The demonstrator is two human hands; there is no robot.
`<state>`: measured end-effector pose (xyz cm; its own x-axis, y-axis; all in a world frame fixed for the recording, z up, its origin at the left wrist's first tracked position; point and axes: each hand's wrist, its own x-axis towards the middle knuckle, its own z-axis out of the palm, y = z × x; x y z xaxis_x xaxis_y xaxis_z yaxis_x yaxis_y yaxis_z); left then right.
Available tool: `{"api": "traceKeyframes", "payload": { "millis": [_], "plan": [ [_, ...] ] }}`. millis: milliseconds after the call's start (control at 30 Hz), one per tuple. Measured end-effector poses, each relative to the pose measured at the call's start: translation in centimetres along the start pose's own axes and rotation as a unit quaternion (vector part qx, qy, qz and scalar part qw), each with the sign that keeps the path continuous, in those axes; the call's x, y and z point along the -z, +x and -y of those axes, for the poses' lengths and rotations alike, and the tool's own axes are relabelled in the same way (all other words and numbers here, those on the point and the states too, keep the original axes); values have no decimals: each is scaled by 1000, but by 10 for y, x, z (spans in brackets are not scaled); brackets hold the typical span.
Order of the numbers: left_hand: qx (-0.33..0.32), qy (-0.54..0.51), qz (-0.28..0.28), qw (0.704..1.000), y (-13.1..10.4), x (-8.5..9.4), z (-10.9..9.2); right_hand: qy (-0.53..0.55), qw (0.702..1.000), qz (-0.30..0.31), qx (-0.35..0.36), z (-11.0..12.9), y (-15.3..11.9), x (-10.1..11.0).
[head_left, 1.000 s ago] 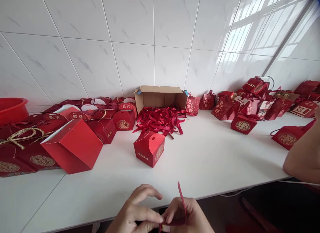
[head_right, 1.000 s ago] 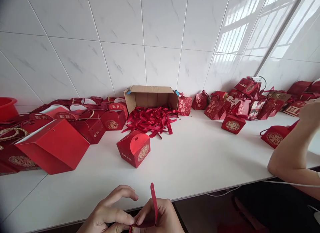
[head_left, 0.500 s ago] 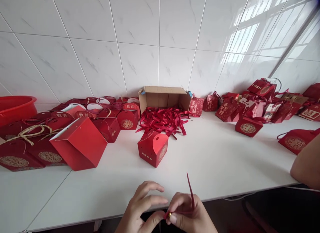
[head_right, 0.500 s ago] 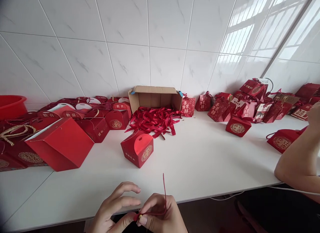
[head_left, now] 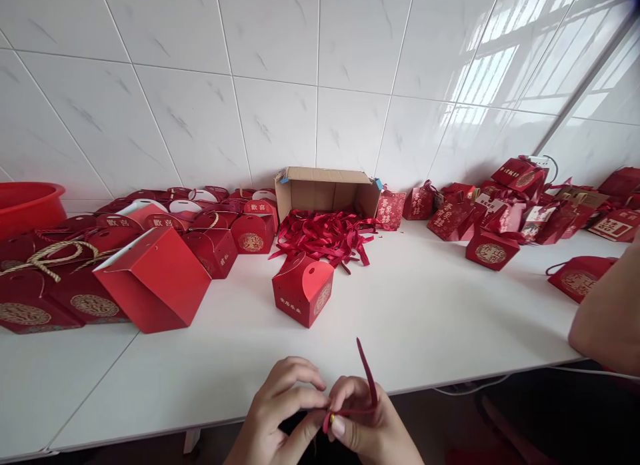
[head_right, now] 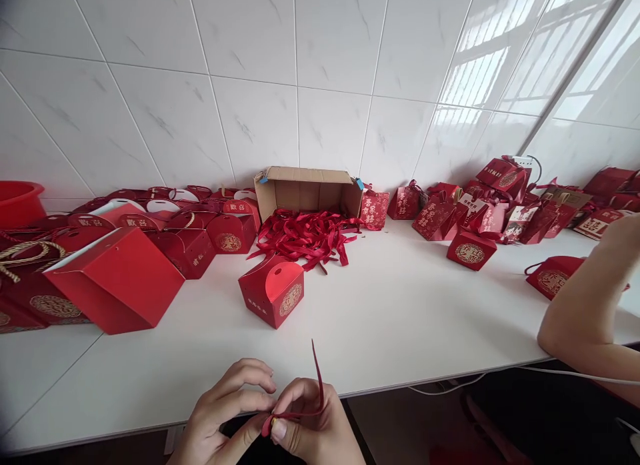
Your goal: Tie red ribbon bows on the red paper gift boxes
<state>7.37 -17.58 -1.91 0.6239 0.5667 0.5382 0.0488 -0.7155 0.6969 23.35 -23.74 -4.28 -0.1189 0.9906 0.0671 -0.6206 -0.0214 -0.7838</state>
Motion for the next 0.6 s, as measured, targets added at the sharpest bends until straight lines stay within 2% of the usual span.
{"api": "traceKeyframes", "payload": {
  "millis": [200, 433, 533, 600],
  "plan": [
    [16, -42, 59, 997, -3, 4, -4, -17, 999, 30, -14, 7, -2, -7],
    [-38, 91, 5, 995, -3, 8, -3, -87, 995, 12, 50, 7, 1, -9],
    [-35, 121, -18, 992, -5, 9, -1, -114, 989, -36, 88, -5, 3, -10],
    [-11, 117, -21, 993, -8, 10, 0, -119, 985, -72, 99, -13, 5, -11]
  ]
}}
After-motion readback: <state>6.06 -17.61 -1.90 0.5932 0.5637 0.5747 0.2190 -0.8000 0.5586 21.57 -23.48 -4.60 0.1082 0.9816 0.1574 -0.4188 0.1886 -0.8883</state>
